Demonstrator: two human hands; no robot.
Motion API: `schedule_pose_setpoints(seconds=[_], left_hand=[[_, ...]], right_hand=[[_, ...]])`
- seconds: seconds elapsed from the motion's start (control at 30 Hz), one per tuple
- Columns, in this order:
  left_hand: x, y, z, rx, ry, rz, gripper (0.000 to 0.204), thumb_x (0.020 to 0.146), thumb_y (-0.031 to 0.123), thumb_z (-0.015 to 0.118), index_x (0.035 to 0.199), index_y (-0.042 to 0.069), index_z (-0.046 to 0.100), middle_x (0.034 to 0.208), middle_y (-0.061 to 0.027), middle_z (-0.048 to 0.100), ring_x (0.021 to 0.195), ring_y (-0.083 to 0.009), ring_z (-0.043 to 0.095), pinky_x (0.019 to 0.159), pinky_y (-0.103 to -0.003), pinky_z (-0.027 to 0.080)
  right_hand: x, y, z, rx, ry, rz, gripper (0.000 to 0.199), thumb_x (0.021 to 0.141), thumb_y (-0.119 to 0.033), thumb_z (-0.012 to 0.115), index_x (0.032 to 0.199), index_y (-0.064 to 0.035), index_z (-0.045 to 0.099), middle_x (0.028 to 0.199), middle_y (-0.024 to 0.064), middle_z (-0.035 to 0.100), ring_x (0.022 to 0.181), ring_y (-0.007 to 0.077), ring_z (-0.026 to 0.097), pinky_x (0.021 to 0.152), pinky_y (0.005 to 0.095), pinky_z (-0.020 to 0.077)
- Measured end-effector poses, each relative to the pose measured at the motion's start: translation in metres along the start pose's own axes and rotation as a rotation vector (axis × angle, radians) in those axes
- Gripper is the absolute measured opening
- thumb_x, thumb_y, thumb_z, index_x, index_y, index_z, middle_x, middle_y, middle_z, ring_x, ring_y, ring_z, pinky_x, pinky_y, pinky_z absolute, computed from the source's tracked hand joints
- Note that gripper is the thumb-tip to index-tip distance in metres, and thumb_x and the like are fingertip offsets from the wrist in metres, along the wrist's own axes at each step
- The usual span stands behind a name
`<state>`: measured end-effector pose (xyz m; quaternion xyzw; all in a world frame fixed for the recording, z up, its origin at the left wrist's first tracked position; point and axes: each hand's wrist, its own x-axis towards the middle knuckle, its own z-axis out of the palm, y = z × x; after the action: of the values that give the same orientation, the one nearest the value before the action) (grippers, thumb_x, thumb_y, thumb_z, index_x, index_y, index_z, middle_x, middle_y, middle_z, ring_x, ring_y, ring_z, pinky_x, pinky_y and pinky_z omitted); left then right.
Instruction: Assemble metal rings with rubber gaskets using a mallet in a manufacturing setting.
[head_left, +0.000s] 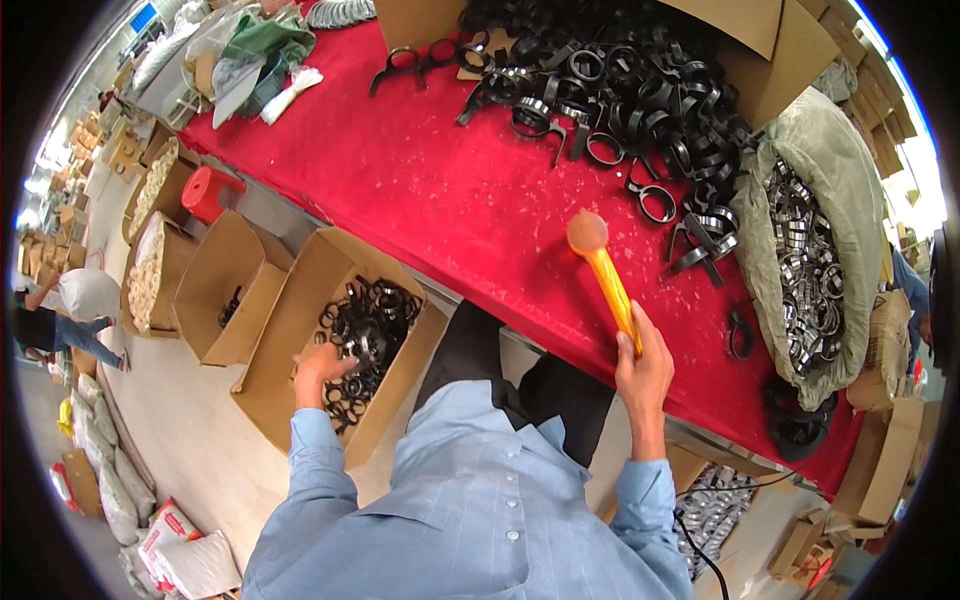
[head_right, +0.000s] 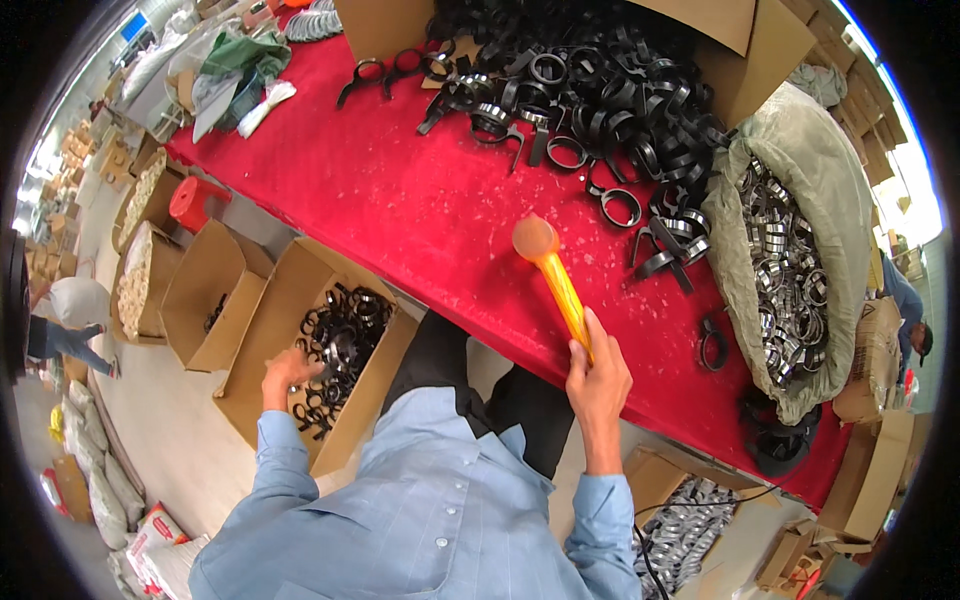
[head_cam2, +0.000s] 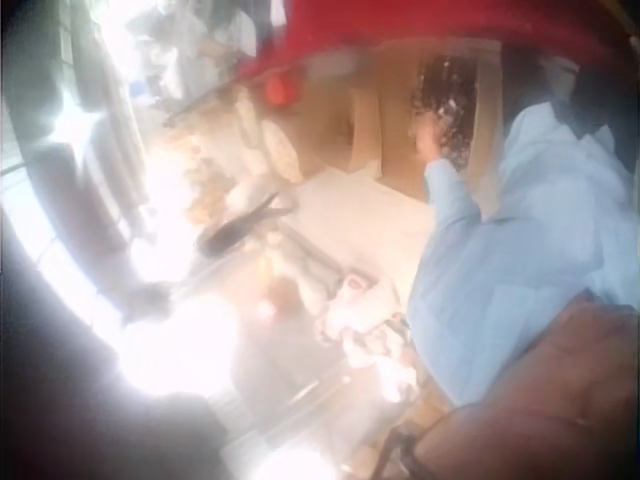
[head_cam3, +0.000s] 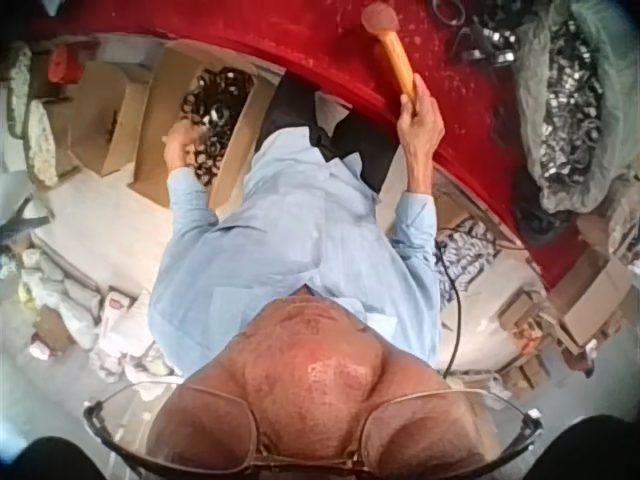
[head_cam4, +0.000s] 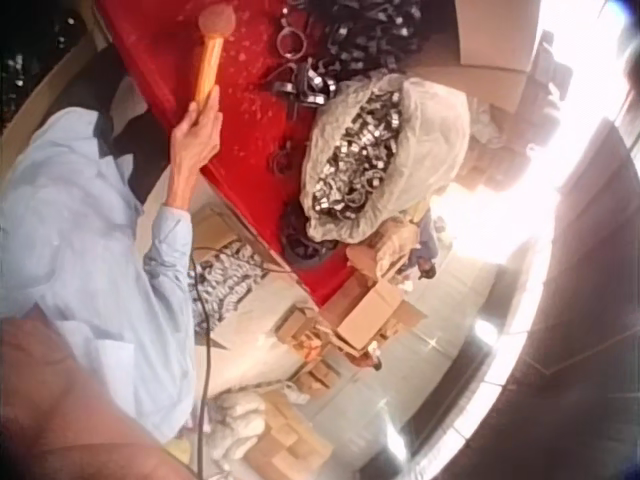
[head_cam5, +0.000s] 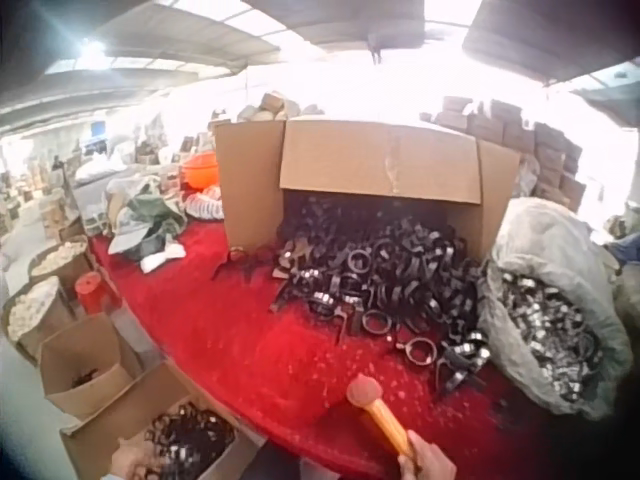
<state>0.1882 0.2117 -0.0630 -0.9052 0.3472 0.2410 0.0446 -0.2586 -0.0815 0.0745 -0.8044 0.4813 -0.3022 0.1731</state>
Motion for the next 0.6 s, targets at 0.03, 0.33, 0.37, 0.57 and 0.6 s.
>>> schedule_pose_setpoints(seconds=[0.03, 0.33, 0.37, 0.57, 0.6], left_hand=[[-0.007, 0.005, -0.016, 0.267, 0.228, 0.011, 0.045, 0.088, 0.046, 0.066, 0.09, 0.001, 0.071, 0.09, -0.0189, 0.073, 0.092, -0.0356, 0.071, 0.082, -0.045, 0.054], [0.11, 0.235, -0.194, -0.467, 0.697, 0.642, 0.032, 0.091, 0.03, 0.069, 0.109, 0.004, 0.065, 0.099, -0.018, 0.068, 0.092, -0.0351, 0.067, 0.079, -0.047, 0.052], [0.137, 0.26, -0.202, -0.42, 0.741, 0.605, 0.036, 0.09, 0.033, 0.07, 0.11, 0.004, 0.064, 0.102, -0.0187, 0.067, 0.096, -0.0354, 0.066, 0.081, -0.047, 0.052], [0.254, 0.331, -0.208, -0.302, 0.809, 0.341, 0.042, 0.085, 0.039, 0.075, 0.106, 0.005, 0.063, 0.108, -0.0221, 0.065, 0.103, -0.0421, 0.064, 0.085, -0.053, 0.052], [0.263, 0.328, -0.208, -0.324, 0.778, 0.348, 0.035, 0.086, 0.033, 0.073, 0.102, 0.005, 0.061, 0.101, -0.0224, 0.066, 0.099, -0.0432, 0.065, 0.082, -0.054, 0.052]], right_hand=[[-0.006, 0.003, -0.002, -0.036, 0.018, 0.018, 0.049, 0.09, -0.006, 0.069, 0.138, -0.0133, 0.06, 0.092, 0.0162, 0.065, 0.081, 0.0343, 0.068, 0.071, 0.0427, 0.0551], [-0.006, 0.006, 0.01, -0.186, 0.003, 0.052, 0.054, 0.09, -0.005, 0.068, 0.142, -0.0081, 0.053, 0.09, 0.0168, 0.058, 0.076, 0.0355, 0.063, 0.065, 0.0438, 0.0528], [-0.006, 0.003, 0.009, -0.199, -0.007, 0.061, 0.054, 0.09, -0.005, 0.068, 0.142, -0.0079, 0.053, 0.09, 0.0167, 0.058, 0.077, 0.0355, 0.063, 0.066, 0.0438, 0.0529], [-0.008, -0.002, 0.015, -0.262, -0.011, 0.029, 0.058, 0.086, -0.008, 0.072, 0.14, -0.0063, 0.053, 0.09, 0.0151, 0.057, 0.079, 0.0333, 0.061, 0.067, 0.0428, 0.0519], [-0.008, -0.002, 0.016, -0.273, -0.023, 0.01, 0.059, 0.086, -0.008, 0.072, 0.141, -0.0065, 0.052, 0.092, 0.0147, 0.058, 0.08, 0.033, 0.062, 0.067, 0.0427, 0.0522]])
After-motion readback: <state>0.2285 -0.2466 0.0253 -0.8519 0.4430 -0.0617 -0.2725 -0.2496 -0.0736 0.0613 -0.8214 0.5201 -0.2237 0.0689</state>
